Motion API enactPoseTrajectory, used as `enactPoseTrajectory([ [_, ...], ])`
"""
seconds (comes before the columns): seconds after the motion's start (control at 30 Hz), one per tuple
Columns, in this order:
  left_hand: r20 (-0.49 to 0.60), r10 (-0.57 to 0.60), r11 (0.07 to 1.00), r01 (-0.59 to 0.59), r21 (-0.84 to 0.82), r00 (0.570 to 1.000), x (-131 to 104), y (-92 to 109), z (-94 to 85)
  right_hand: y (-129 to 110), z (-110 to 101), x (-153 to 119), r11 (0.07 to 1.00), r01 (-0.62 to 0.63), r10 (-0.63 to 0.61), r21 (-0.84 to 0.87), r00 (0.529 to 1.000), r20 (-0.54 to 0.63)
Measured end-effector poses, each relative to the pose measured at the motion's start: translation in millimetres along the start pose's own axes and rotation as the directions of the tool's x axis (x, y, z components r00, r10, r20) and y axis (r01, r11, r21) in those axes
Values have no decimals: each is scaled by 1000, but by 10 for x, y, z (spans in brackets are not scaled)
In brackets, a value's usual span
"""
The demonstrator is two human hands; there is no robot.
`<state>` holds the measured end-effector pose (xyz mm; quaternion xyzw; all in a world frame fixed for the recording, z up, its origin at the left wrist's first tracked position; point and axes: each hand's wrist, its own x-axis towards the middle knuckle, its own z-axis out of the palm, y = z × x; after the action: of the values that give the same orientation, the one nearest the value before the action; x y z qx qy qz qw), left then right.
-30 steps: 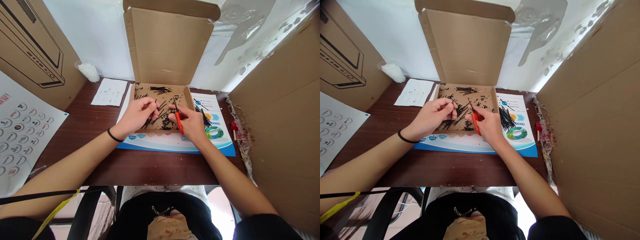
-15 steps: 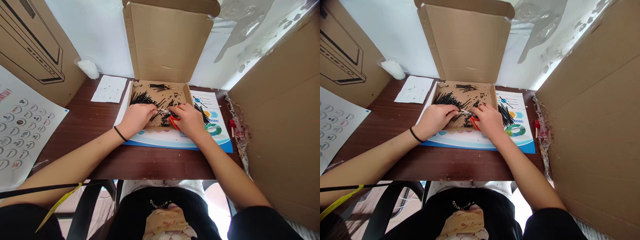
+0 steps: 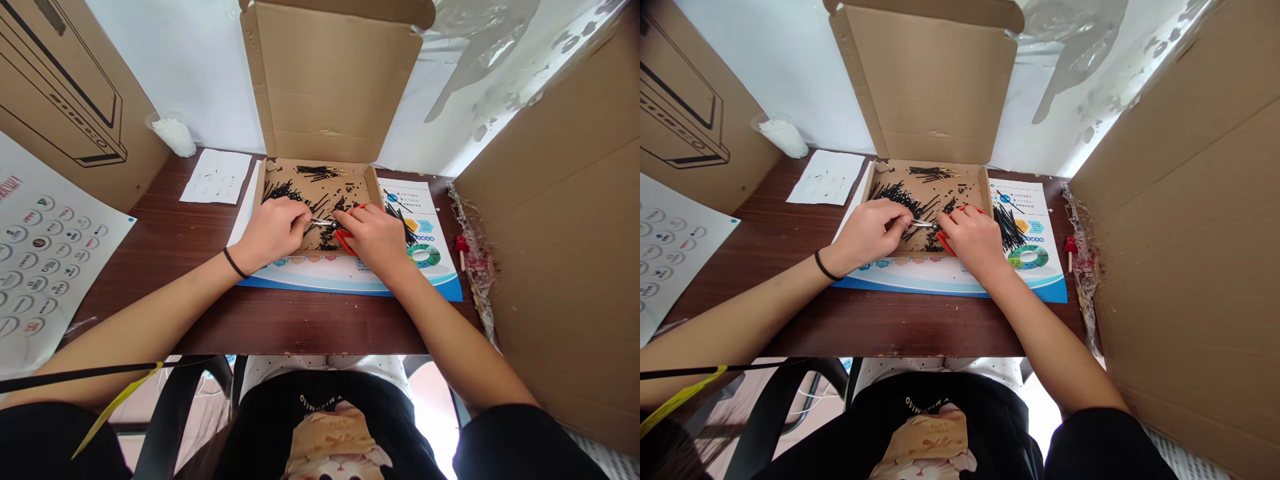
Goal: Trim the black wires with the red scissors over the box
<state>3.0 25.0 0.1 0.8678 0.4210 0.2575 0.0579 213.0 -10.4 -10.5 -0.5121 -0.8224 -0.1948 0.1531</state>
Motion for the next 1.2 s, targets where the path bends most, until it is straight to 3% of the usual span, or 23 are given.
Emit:
enactPoseTrajectory([
  [0.67,112,-185,941,209,-265,976,26,51,-64,19,-12,-11,999,30,-30,-26,999,-23],
  [1.0,113,-166,930,194,-313,980,36,19,-59,34,26,-16,998,56,-60,-35,992,-113],
  [1.2,102,-141,934,167,-316,985,31,12,-59,28,1,-3,1000,16,-15,9,999,-44],
])
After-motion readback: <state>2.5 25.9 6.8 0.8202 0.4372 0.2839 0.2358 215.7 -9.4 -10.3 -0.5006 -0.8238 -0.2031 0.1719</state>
